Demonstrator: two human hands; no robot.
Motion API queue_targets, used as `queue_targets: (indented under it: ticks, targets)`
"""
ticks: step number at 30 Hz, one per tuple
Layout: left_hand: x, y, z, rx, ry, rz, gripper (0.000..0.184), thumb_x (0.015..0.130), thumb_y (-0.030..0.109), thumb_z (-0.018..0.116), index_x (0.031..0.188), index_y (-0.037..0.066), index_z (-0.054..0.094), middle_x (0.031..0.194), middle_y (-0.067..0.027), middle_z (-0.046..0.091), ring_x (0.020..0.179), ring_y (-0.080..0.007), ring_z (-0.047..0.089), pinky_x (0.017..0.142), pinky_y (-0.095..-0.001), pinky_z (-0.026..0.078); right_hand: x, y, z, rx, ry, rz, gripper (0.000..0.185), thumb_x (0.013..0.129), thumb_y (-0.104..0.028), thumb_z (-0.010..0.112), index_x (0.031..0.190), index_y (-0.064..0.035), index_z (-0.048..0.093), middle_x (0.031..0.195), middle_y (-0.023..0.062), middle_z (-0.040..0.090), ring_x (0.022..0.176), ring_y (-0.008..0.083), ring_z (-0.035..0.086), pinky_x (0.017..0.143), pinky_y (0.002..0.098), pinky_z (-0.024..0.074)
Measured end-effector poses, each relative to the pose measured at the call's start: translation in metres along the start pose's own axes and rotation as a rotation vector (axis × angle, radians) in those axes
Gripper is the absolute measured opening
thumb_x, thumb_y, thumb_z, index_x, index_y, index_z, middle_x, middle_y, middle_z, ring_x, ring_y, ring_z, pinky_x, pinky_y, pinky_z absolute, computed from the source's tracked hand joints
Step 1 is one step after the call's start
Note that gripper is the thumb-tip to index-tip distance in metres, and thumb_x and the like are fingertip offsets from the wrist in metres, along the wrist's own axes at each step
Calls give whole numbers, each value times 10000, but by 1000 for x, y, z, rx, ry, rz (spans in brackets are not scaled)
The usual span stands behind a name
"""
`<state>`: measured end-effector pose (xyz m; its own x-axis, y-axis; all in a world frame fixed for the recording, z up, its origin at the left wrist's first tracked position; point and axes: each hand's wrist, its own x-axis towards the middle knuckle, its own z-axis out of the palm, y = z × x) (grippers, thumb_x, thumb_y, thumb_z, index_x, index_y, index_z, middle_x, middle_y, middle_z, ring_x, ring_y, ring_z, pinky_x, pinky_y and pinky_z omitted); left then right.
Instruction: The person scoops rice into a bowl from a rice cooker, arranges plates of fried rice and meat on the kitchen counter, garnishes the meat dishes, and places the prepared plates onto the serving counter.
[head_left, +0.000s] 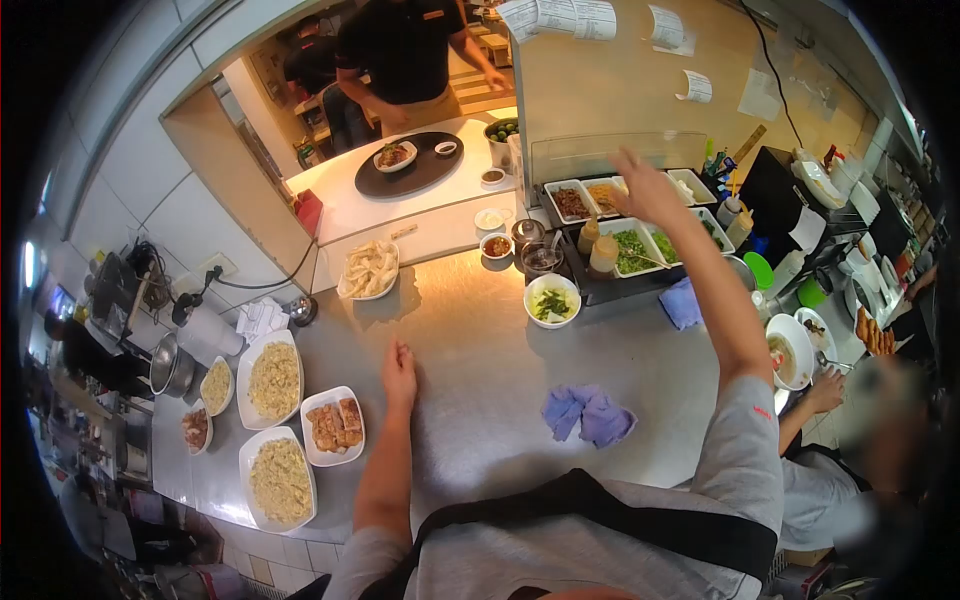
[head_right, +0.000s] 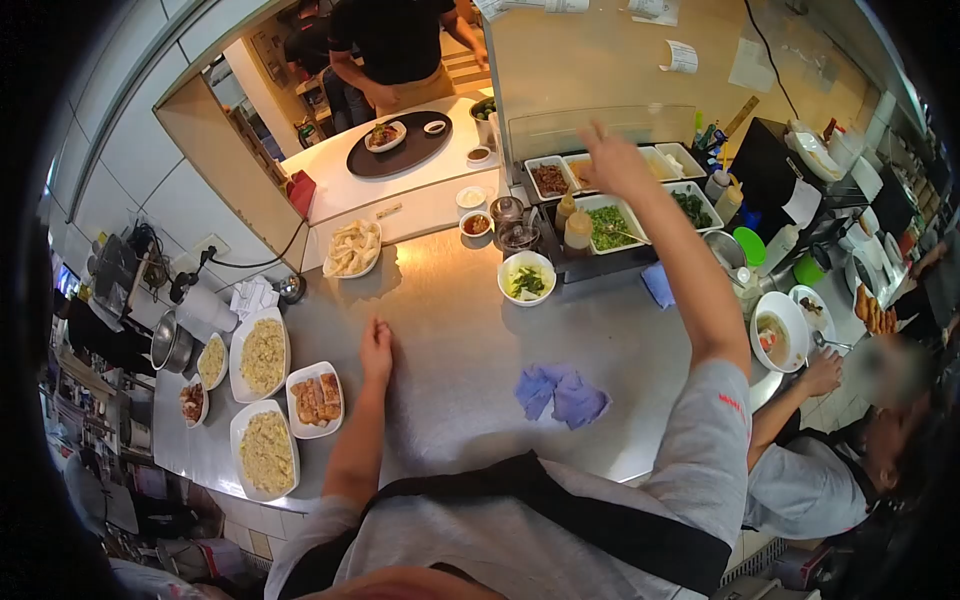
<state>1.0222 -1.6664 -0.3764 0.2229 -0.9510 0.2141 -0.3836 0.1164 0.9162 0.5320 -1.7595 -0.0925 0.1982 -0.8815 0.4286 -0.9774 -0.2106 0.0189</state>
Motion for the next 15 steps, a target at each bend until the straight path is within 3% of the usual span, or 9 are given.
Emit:
queue_targets:
  ticks: [2, 5, 8, 11, 15]
  targets:
    - [-37, 40, -9, 539, -66, 260, 397, 860, 171, 548, 1222, 9, 517, 1255, -186, 503, 1163, -320, 464, 995, -394, 362, 61, 25, 2, -83, 180, 14, 612, 800, -238, 623, 1335, -82, 370, 1390, 183, 363, 1129, 364, 501, 903, 470, 444]
    - [-69, 71, -17, 603, -120, 250, 390, 844, 170, 546, 1204, 22, 532, 1264, -181, 495, 1193, -356, 424, 1036, -426, 307, 131, 38, -8, -125, 362, 100, 624, 782, -232, 622, 1335, -89, 371, 1393, 171, 368, 1156, 358, 482, 919, 481, 429]
    - [-78, 66, -21, 638, -57, 221, 368, 853, 173, 537, 1187, 18, 544, 1266, -163, 499, 1205, -346, 419, 1029, -425, 318, 175, 35, -20, -93, 494, 141, 571, 793, -190, 576, 1327, -109, 390, 1396, 152, 374, 1180, 339, 469, 947, 472, 409]
    - [-77, 74, -20, 642, -56, 198, 361, 853, 172, 535, 1179, 16, 548, 1265, -158, 501, 1202, -348, 423, 1032, -426, 315, 202, 36, -20, -161, 583, 72, 601, 789, -191, 558, 1350, -95, 366, 1380, 182, 385, 1169, 361, 475, 944, 454, 416]
    - [-75, 75, -19, 637, -54, 204, 361, 847, 167, 538, 1176, 18, 550, 1259, -151, 507, 1193, -353, 432, 1033, -423, 315, 232, 56, 0, -158, 503, 95, 562, 796, -147, 507, 1344, -117, 387, 1390, 149, 384, 1195, 336, 459, 964, 451, 400]
